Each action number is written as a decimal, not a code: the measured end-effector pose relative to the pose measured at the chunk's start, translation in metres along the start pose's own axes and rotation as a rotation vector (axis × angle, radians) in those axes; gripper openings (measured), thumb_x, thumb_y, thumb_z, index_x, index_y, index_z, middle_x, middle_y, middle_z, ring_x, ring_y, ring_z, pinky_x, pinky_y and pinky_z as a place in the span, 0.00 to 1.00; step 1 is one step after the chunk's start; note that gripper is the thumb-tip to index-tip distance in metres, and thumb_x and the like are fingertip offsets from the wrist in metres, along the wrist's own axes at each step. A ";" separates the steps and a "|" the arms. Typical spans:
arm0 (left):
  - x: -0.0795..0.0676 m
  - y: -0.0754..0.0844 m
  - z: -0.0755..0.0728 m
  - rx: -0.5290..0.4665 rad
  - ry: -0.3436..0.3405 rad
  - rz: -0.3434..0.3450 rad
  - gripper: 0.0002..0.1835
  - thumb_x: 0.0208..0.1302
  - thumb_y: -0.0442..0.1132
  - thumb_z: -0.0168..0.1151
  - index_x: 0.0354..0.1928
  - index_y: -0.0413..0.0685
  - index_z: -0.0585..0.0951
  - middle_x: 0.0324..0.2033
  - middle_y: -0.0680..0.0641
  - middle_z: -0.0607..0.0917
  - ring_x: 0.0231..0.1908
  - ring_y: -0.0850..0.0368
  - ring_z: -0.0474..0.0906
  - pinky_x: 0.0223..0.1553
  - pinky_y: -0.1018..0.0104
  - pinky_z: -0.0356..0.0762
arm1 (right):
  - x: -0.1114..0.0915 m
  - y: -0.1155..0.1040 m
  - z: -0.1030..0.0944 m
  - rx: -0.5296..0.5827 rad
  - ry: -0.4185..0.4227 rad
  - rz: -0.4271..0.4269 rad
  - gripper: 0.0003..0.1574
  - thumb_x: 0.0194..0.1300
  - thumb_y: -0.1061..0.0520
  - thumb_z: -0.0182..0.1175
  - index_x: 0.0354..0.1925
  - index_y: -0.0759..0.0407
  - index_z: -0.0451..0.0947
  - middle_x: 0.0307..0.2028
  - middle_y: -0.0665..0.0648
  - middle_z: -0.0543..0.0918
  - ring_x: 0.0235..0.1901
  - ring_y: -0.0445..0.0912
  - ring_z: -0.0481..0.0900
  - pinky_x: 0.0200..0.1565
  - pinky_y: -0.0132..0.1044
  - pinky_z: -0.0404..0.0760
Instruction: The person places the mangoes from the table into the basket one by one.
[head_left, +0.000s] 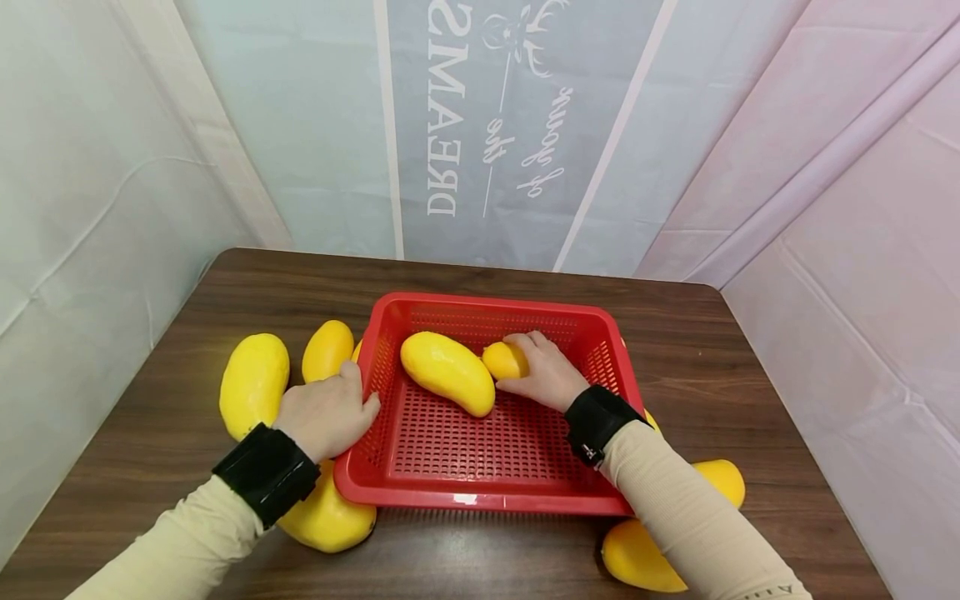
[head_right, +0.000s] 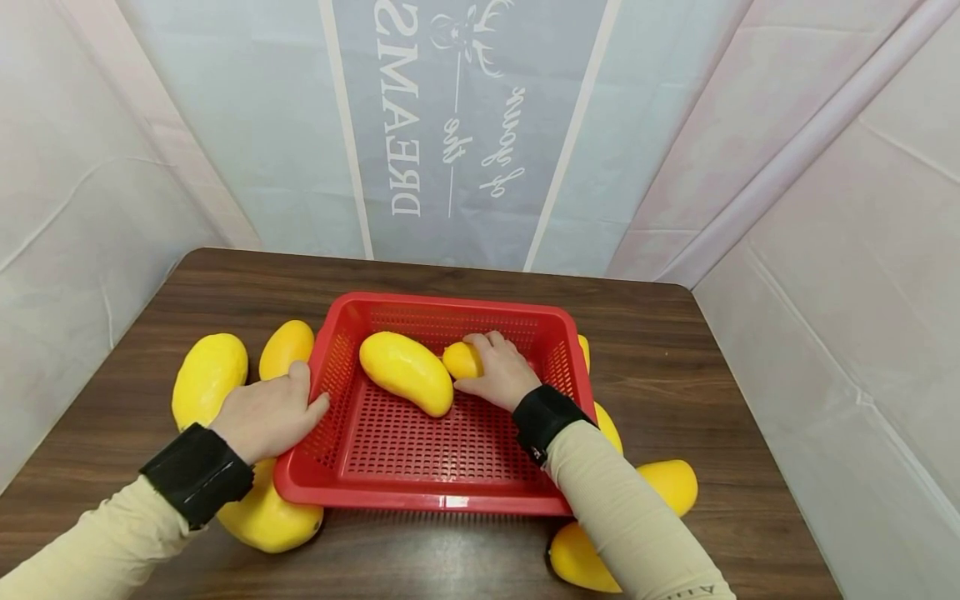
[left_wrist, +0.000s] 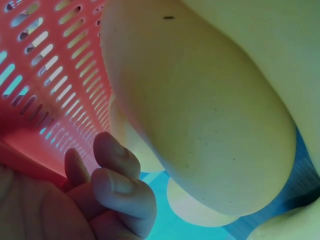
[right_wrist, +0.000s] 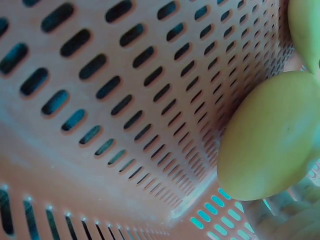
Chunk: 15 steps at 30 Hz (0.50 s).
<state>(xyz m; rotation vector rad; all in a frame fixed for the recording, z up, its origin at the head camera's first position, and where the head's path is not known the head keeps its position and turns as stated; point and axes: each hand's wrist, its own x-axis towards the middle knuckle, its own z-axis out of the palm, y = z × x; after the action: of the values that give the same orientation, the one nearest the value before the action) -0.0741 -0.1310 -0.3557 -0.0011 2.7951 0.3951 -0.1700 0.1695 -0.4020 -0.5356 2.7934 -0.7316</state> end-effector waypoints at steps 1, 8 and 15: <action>0.000 0.000 0.000 0.000 0.001 0.000 0.20 0.68 0.52 0.49 0.41 0.39 0.67 0.18 0.45 0.75 0.14 0.51 0.71 0.21 0.58 0.73 | 0.000 0.000 0.000 -0.001 0.004 -0.002 0.49 0.51 0.41 0.72 0.67 0.62 0.72 0.52 0.64 0.75 0.48 0.58 0.73 0.54 0.51 0.76; 0.000 0.000 0.000 0.000 0.001 0.000 0.20 0.68 0.52 0.49 0.41 0.39 0.67 0.18 0.45 0.75 0.14 0.51 0.72 0.21 0.58 0.73 | -0.002 -0.002 -0.001 0.013 0.022 -0.008 0.47 0.52 0.43 0.72 0.66 0.62 0.73 0.52 0.64 0.75 0.49 0.59 0.72 0.54 0.52 0.75; 0.000 0.000 0.000 0.001 0.005 0.002 0.20 0.68 0.52 0.49 0.41 0.39 0.67 0.17 0.45 0.75 0.14 0.51 0.72 0.21 0.58 0.73 | -0.003 -0.003 -0.003 0.033 0.038 -0.015 0.46 0.53 0.42 0.72 0.65 0.62 0.73 0.55 0.65 0.75 0.53 0.59 0.71 0.56 0.52 0.74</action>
<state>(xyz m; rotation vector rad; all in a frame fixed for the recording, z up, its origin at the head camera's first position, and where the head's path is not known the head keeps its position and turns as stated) -0.0743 -0.1309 -0.3555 0.0004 2.8008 0.3950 -0.1674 0.1695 -0.3971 -0.5429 2.8095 -0.7974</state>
